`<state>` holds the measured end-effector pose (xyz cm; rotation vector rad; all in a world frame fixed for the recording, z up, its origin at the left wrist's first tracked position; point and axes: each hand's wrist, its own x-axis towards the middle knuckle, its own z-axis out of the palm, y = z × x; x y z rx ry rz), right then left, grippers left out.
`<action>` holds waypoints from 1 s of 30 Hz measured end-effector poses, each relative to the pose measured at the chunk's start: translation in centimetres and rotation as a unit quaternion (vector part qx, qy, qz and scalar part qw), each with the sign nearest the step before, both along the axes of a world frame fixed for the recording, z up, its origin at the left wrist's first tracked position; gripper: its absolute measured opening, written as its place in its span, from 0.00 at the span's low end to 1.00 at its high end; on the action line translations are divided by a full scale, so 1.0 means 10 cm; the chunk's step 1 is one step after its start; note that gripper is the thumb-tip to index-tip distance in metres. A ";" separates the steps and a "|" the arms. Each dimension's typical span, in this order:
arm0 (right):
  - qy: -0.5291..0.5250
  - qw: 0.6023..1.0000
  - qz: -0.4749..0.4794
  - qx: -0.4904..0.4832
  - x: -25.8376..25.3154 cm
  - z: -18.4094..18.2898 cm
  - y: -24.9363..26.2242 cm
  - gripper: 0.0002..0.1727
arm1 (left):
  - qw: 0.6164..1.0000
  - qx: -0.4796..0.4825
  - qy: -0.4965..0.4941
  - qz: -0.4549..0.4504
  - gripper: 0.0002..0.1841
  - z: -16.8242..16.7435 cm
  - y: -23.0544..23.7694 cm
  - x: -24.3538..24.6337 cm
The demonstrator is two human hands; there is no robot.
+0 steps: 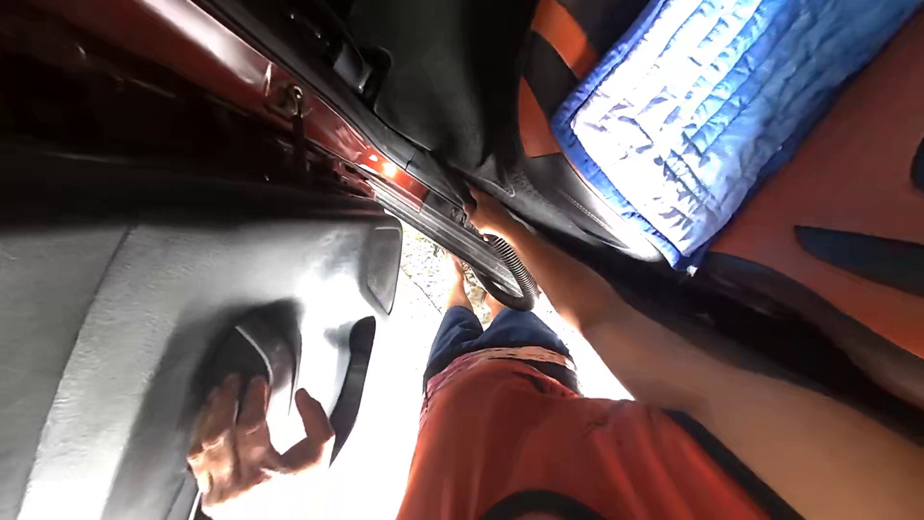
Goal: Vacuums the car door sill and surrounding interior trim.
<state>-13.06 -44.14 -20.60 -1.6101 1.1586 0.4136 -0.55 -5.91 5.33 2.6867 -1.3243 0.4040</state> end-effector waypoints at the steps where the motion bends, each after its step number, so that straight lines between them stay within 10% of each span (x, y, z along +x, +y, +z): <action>1: 0.000 1.000 -0.010 0.014 -0.12 0.03 0.00 0.33 | 1.000 0.002 0.001 0.000 0.26 0.00 0.00 0.00; 10: 0.022 0.997 -0.066 -0.025 -1.14 0.14 0.58 0.32 | 1.000 0.005 0.010 0.018 0.27 -0.02 0.03 0.00; 30: 0.141 0.988 0.028 -0.048 -1.35 0.62 0.35 0.34 | 1.000 -0.002 0.030 0.005 0.27 -0.05 0.08 0.03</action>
